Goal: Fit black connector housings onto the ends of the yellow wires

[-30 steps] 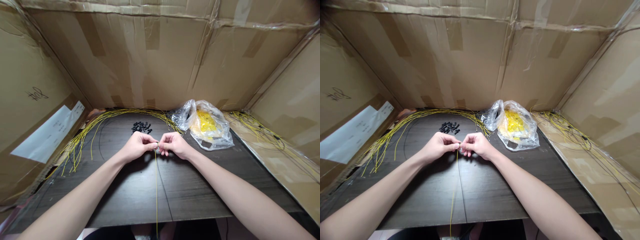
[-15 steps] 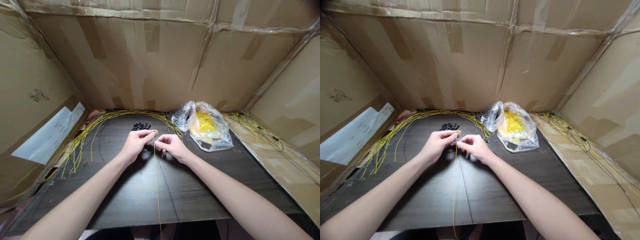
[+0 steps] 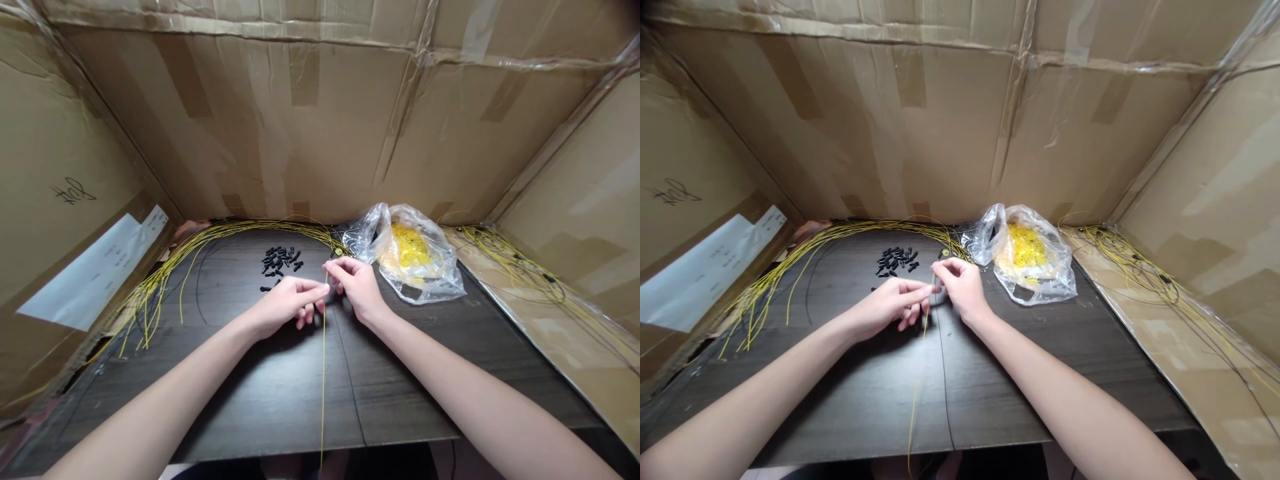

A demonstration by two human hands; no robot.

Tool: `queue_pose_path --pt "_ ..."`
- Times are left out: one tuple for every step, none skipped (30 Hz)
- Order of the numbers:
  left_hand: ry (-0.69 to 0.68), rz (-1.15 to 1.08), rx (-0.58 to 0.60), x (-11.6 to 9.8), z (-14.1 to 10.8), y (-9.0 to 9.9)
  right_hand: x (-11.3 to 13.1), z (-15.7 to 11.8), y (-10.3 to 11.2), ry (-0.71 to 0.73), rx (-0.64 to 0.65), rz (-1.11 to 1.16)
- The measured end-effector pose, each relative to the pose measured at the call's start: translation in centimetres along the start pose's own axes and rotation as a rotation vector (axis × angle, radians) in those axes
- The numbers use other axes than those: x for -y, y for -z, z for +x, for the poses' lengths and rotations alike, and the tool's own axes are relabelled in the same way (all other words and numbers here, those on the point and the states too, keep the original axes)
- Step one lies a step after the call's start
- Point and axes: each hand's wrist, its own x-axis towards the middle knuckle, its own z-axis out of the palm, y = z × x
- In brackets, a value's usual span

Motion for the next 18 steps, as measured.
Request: queue_pose_path --pt "0.030 0.050 0.083 -0.1 -0.2 -0.1 0.1 0.3 0.2 -0.007 -0.037 0.019" --pt "0.057 0.096 0.152 -0.2 -0.3 -0.1 0.3 0.5 0.4 -0.027 -0.069 0.052" --pt "0.080 0.134 0.203 -0.2 -0.4 -0.1 0.6 0.8 0.7 -0.057 -0.095 0.099" --pt "0.098 0.158 0.234 -0.2 -0.5 -0.1 1.1 1.2 1.0 -0.094 -0.114 0.152" --pt "0.108 0.168 0.245 -0.2 -0.5 0.0 1.8 1.4 1.5 -0.130 -0.126 0.203" --pt "0.112 0.164 0.238 -0.2 -0.5 0.0 2.7 1.7 2.1 -0.163 -0.129 0.243" --pt "0.113 0.152 0.221 -0.2 -0.5 0.1 3.8 1.8 3.0 -0.189 -0.121 0.260" --pt "0.111 0.137 0.204 -0.3 -0.5 0.1 5.1 1.8 4.0 -0.203 -0.107 0.250" --pt "0.109 0.124 0.192 -0.3 -0.5 0.1 6.4 1.7 5.2 -0.191 -0.090 0.211" --pt "0.108 0.116 0.187 -0.3 -0.4 0.1 7.9 1.5 6.7 -0.167 -0.066 0.143" --pt "0.108 0.112 0.186 -0.3 -0.4 0.1 9.4 1.3 8.3 -0.128 -0.070 0.048" --pt "0.107 0.112 0.188 -0.3 -0.4 0.0 10.9 1.1 10.1 -0.073 -0.102 -0.067" --pt "0.106 0.114 0.189 -0.3 -0.4 0.0 12.4 1.0 12.1 -0.003 -0.169 -0.194" --pt "0.104 0.118 0.189 -0.2 -0.3 -0.1 13.8 1.1 14.2 0.053 -0.233 -0.347" --pt "0.101 0.122 0.186 -0.2 -0.3 -0.1 15.1 1.4 16.3 0.130 -0.309 -0.503" --pt "0.096 0.125 0.181 -0.1 -0.2 -0.2 16.3 2.1 18.4 0.210 -0.337 -0.637" --pt "0.093 0.127 0.175 -0.1 -0.2 -0.2 17.4 3.1 20.3 0.257 -0.329 -0.761" --pt "0.093 0.129 0.170 0.0 -0.1 -0.2 18.2 4.4 22.1 0.272 -0.353 -0.869"
